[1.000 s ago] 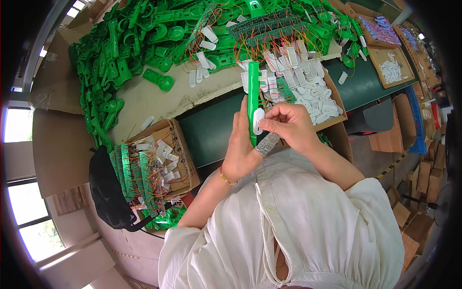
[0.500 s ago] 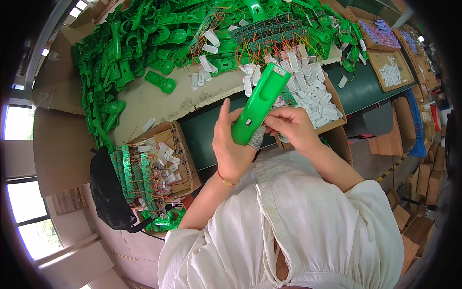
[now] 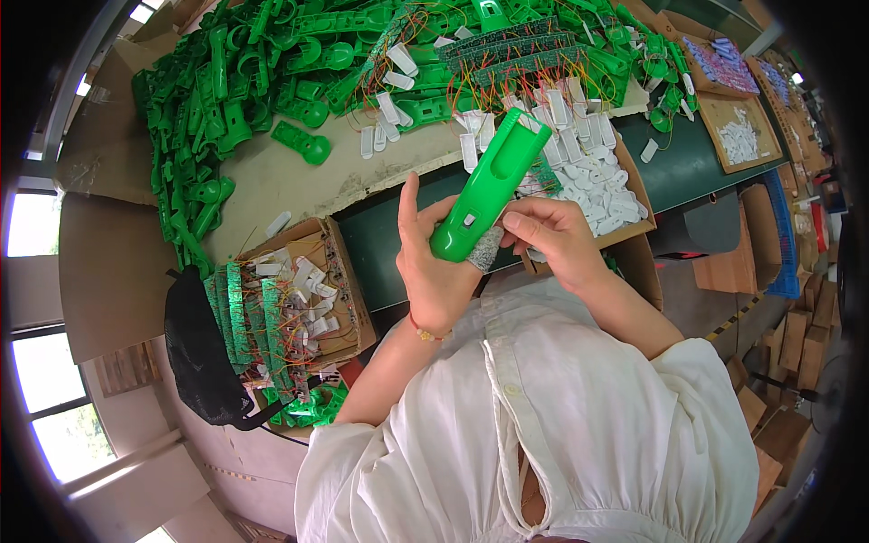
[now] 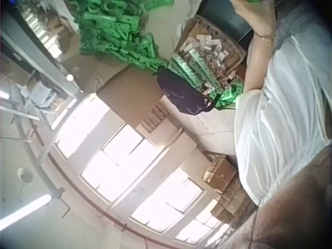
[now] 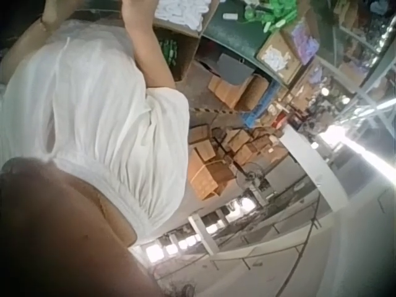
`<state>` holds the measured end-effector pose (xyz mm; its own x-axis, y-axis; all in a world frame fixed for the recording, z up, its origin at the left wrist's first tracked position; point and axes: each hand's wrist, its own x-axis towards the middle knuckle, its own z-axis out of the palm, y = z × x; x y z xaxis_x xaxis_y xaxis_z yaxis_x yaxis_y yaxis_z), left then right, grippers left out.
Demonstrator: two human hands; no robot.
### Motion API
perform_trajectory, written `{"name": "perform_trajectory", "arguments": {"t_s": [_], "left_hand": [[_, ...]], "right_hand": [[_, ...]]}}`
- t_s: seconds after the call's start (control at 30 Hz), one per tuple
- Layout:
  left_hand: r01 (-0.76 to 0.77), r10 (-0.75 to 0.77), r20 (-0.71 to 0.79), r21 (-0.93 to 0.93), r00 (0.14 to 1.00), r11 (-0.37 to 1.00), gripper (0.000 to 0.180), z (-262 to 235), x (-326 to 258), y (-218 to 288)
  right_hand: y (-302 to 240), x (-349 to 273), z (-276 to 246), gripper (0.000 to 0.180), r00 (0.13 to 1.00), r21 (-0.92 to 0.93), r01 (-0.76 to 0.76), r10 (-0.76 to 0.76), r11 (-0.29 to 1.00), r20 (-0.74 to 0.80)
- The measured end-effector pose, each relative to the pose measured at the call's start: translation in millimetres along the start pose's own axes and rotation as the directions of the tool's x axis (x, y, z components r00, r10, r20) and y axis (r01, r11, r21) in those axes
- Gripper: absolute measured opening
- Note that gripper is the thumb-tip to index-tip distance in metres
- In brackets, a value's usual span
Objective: Assembling plastic lighting fixtures by inserting electronic components and wiring into green housings.
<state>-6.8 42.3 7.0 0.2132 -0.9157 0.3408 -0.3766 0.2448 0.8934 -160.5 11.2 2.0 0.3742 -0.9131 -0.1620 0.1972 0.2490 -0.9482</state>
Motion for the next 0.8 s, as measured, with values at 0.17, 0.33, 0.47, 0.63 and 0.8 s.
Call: {"name": "perform_trajectory", "arguments": {"t_s": [0.17, 0.33, 0.47, 0.63, 0.8], "left_hand": [[-0.016, 0.016, -0.024, 0.007, 1.0, 1.0, 0.088, 1, -1, -4], [-0.001, 0.001, -0.038, -0.006, 0.999, 1.0, 0.088, 2, -2, -5], [-0.114, 0.112, 0.028, 0.092, 0.993, 0.989, 0.09, 4, -4, -6], [0.079, -0.065, 0.11, -0.121, 0.992, 0.989, 0.097, 5, -7, -4], [0.003, 0.065, 0.172, -0.368, 0.983, 0.93, 0.105, 4, -12, -13]], "right_hand": [[0, 1, 1, 0.022, 1.0, 0.005, 0.006, -0.006, 1.0, -0.011], [-1, 1, 6, 0.024, 0.999, -0.019, 0.005, -0.006, 1.0, -0.033], [5, 8, 15, 0.032, 0.986, -0.11, 0.124, -0.135, 0.986, -0.093], [5, 7, 11, 0.045, 0.987, -0.141, 0.082, -0.1, 0.987, -0.122], [-3, 6, 9, 0.054, 0.993, -0.043, 0.006, -0.011, 0.999, -0.119]]}}
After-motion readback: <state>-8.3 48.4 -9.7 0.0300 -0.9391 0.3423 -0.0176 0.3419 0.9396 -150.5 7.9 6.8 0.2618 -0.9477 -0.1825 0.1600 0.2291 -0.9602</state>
